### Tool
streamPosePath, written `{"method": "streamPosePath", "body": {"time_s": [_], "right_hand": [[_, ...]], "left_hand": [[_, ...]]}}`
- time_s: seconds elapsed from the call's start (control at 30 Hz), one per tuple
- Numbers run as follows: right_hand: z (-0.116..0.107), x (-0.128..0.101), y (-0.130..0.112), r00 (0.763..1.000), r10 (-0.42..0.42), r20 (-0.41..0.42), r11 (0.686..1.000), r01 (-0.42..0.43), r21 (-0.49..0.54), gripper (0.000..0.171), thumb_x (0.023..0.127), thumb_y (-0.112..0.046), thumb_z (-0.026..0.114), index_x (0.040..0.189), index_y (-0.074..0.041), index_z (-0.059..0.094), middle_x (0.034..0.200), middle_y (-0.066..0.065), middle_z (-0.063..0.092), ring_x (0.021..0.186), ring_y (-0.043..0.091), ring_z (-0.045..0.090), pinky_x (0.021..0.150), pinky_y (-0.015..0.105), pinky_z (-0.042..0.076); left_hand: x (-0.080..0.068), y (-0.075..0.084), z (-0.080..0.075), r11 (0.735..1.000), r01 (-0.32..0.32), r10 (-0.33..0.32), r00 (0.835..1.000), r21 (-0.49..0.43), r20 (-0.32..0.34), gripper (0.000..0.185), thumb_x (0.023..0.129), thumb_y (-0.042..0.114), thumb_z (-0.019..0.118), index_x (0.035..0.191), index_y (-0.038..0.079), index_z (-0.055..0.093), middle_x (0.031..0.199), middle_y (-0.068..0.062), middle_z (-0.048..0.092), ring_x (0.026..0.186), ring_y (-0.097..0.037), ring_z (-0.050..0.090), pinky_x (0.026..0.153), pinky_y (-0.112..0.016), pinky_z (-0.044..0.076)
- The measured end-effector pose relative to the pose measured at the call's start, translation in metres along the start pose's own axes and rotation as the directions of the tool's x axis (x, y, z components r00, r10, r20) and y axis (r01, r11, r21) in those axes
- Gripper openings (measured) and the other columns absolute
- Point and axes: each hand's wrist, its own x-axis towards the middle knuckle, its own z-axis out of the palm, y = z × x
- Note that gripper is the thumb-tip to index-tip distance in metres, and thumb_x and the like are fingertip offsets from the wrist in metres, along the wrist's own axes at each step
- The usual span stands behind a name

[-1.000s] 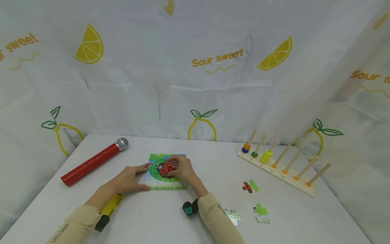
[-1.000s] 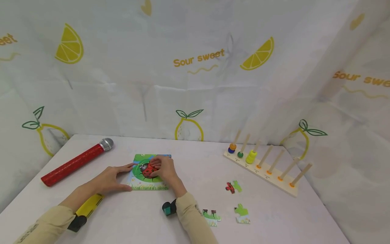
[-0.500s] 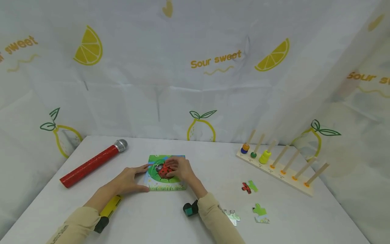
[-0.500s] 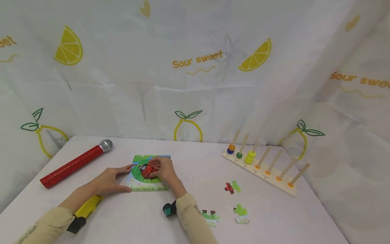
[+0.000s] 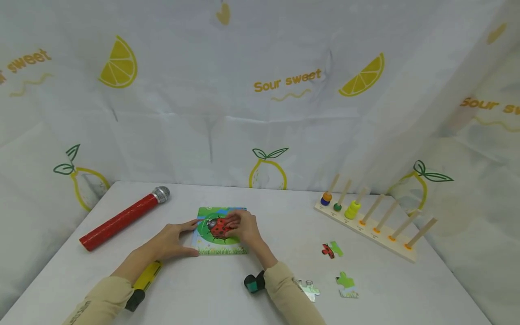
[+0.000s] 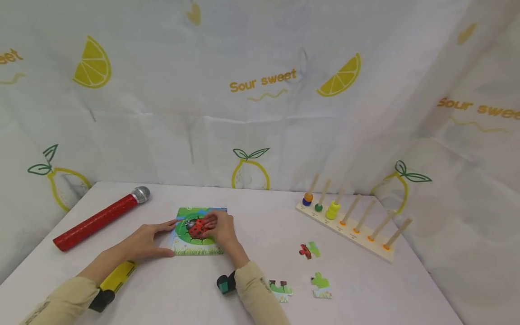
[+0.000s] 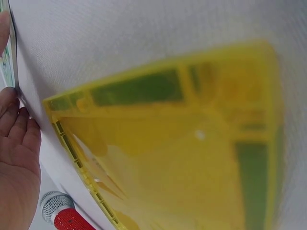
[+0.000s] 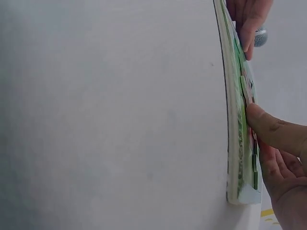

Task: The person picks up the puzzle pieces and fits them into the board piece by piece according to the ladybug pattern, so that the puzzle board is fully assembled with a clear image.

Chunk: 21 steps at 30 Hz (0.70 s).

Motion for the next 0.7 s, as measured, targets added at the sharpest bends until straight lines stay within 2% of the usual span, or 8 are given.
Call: {"method": "streamPosePath", "body": {"time_s": [0.13,0.37,0.7], "right_hand": [[-0.0001,-0.0004,-0.0008,1.000,0.002,-0.026,1.000,-0.001,0.021,0.037,0.062,0.014,0.081,0.096,0.010,0.066,0.087,0.019,0.069,0.077,0.028,0.069,0.065,0.019,0.055],[-0.0005,-0.0001,-0.0005,0.999,0.009,-0.049,1.000,-0.010,-0.015,0.034,0.062,0.011,0.083,0.091,0.010,0.067,0.083,0.019,0.070,0.073,0.029,0.070,0.061,0.018,0.055],[-0.0015,0.0000,-0.0042,0.998,0.046,-0.040,0.999,-0.047,-0.023,0.033,0.062,0.011,0.083,0.091,0.009,0.067,0.084,0.018,0.071,0.073,0.027,0.071,0.061,0.020,0.055]], "left_hand": [[0.0007,-0.0003,0.0008,1.000,-0.007,0.007,1.000,0.015,-0.005,0.090,0.072,0.050,0.079,0.142,0.004,0.045,0.142,-0.021,0.046,0.131,-0.045,0.039,0.102,-0.060,0.036],[0.0005,-0.0044,0.0024,0.999,-0.023,0.024,0.999,0.034,-0.025,0.089,0.073,0.051,0.078,0.143,0.006,0.045,0.141,-0.021,0.048,0.129,-0.045,0.041,0.101,-0.060,0.037],[0.0004,-0.0078,0.0062,0.999,-0.028,0.029,0.997,0.027,-0.065,0.085,0.071,0.052,0.079,0.139,0.009,0.049,0.141,-0.019,0.048,0.128,-0.043,0.044,0.100,-0.059,0.039]]}}
